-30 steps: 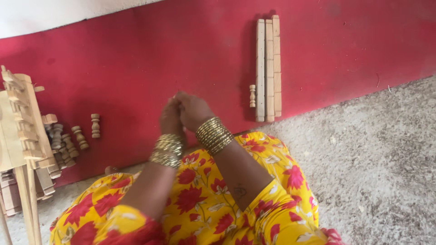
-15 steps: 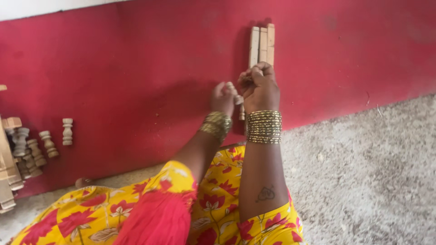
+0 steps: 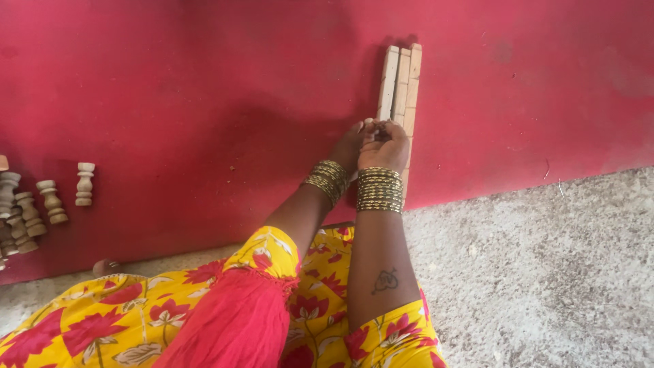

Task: The person sits on the floor and assembles small wooden toy parts, pressing small wooden pegs into wooden spool-shaped pieces one at a time and setting the finished pieces on the mat beside them, next to a wooden frame structure.

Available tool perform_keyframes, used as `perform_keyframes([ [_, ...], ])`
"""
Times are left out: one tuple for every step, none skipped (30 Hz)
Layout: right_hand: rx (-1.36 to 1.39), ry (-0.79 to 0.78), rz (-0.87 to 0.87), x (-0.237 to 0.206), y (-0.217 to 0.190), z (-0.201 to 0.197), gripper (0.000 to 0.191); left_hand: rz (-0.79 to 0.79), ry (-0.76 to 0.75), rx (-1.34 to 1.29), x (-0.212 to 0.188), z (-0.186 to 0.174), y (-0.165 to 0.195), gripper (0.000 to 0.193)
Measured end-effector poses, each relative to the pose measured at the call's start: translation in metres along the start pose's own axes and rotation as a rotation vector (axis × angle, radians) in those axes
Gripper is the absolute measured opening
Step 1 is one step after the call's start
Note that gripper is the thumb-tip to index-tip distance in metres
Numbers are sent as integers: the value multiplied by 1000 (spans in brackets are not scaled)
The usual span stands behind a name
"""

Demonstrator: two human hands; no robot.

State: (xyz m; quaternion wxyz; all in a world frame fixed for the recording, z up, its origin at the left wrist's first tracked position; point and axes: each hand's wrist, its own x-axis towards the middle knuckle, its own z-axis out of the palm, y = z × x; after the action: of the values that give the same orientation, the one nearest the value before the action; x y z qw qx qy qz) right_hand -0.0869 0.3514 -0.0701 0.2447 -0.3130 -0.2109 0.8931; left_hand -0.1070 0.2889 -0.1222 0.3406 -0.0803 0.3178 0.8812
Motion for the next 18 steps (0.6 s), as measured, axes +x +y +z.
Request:
perform_keyframes([
  [6,36,4,0,1,-1,4,-40,-2,-31,-1,-3,3,25],
  [-14,31,0,0,4,-3,4,-79,-4,-64,-3,-6,5,26],
  [-36,23,-4,-1,6,-3,3,191,-22,484,-7,-11,6,36],
  [-56,8,-5,-2,8,-1,3,467,-37,1033,-10,-17,7,47],
  [-75,-22,-14,-1,11,0,3,741,-44,1585,-14,-24,8,60],
  [-96,-50,-18,0,14,0,4,714,-5,1487,-18,-31,8,53],
  [-117,-79,-16,-3,17,1,5,685,38,1390,-26,-39,8,50],
  [-183,-122,-3,-6,20,2,5,659,82,1294,-35,-47,9,50],
  [-249,-168,14,-11,24,5,7,475,143,965,-41,-52,14,47],
  [-317,-217,35,-18,31,8,9,300,196,627,-49,-54,21,45],
  [-549,-262,93,-30,40,9,6,137,234,282,-61,-60,27,45],
  [-778,-318,139,-42,49,13,3,171,302,278,-74,-68,38,48],
  [-1006,-380,175,-56,60,17,3,207,368,274,-88,-73,52,53],
  [-1262,-488,13,-73,72,20,5,240,432,270,-105,-79,65,59],
  [-1504,-589,-177,-90,83,24,8,295,469,431,-122,-82,79,65],
  [-1732,-681,-389,-107,94,28,11,347,506,596,-142,-85,92,71],
  [-1705,-754,-435,-126,107,31,13,393,544,762,-162,-88,104,77],
  [-1680,-821,-483,-144,118,33,15,313,589,778,-180,-89,115,77],
])
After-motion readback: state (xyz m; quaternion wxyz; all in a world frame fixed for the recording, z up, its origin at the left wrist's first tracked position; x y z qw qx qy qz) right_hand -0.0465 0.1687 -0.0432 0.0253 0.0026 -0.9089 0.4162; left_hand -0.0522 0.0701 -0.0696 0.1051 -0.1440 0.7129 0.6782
